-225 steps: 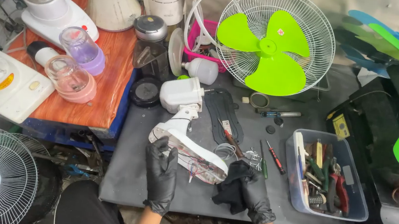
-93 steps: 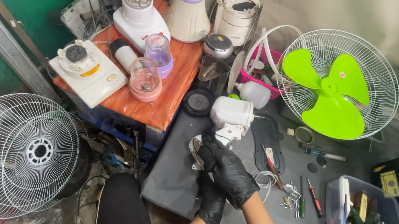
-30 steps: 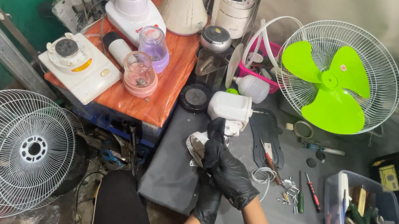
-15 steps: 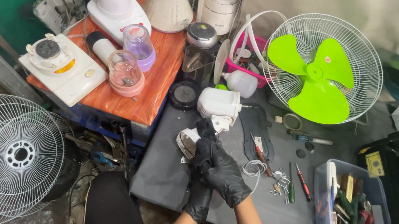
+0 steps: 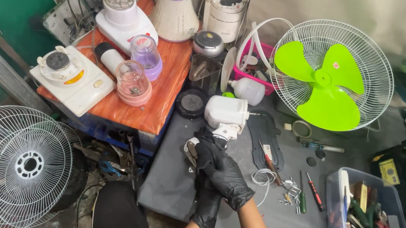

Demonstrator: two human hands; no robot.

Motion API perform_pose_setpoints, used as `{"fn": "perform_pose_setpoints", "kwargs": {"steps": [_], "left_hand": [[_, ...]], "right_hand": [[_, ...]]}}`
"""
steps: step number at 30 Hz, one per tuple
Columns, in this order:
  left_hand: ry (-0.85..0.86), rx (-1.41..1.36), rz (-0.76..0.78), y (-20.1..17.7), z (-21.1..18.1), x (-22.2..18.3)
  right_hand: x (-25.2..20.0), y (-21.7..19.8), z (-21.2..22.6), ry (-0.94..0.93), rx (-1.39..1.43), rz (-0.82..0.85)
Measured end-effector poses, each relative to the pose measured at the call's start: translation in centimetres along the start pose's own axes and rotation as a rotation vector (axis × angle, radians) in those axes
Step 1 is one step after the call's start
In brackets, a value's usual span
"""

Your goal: Cleaning and assembling the plastic components of a desk fan base.

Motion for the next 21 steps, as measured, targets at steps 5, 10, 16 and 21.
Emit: {"fn": "perform_pose_setpoints", "kwargs": {"steps": [5,10,16,21], "left_hand": [[0.03,0.044,0.034,-0.4,-0.4,-0.2],[0.063,0.083,0.05,-0.2,-0.7,-0.2],[0.112,0.144,0.073,0.2,-0.8,-0.1],[-0.766,-0.46,-0.098,0.9,2.0,-1.2]], "right_hand": [[-1.0,-1.1,3.5,-0.056,-0.081,0.006],[-2.3,-2.2,1.5,-0.106,-0.034,0.029],[-4.2,-3.1,-4.7,-0.402,0.184,0.011],[-4.5,-4.0,-3.6,-0.31,0.278,-0.005]]}}
Point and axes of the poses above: each hand's wrist, its own x-axis towards the middle knuckle, its own y-axis out of the palm, z = x × y, the point moved 5 cm from there along x, towards the middle knuckle, and after that the axes turned 9 degrees about -z, right-handed, at the moved point
